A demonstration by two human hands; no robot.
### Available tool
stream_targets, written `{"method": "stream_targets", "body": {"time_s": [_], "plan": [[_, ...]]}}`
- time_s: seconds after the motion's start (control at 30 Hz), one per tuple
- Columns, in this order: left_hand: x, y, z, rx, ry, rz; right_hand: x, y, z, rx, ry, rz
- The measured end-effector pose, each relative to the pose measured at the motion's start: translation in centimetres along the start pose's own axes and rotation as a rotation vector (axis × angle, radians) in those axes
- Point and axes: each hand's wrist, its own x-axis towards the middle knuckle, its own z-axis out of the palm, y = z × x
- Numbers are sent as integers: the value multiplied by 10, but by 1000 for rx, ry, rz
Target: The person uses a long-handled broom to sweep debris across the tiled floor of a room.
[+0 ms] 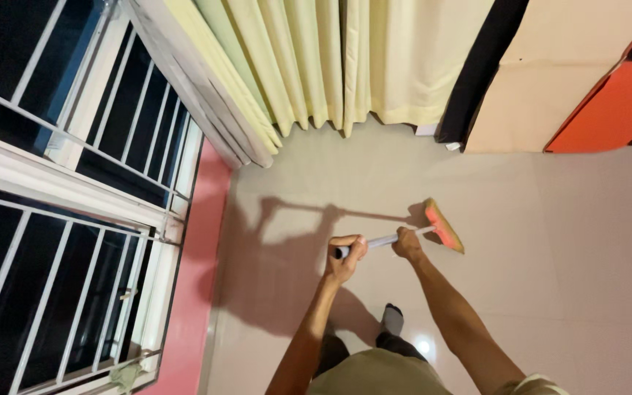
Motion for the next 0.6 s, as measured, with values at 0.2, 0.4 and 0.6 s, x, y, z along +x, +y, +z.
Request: {"method": "stream_targets", "body": {"time_s": [0.2, 0.4, 0.6], "plan": [[-4, 25, -62, -47, 101, 1, 10, -70, 56, 22, 33, 2], [-5, 100, -111, 81, 129, -14, 46, -155, 117, 38, 43, -27], [0, 155, -98, 188, 180, -9, 82, -187, 81, 274, -472, 175]]}}
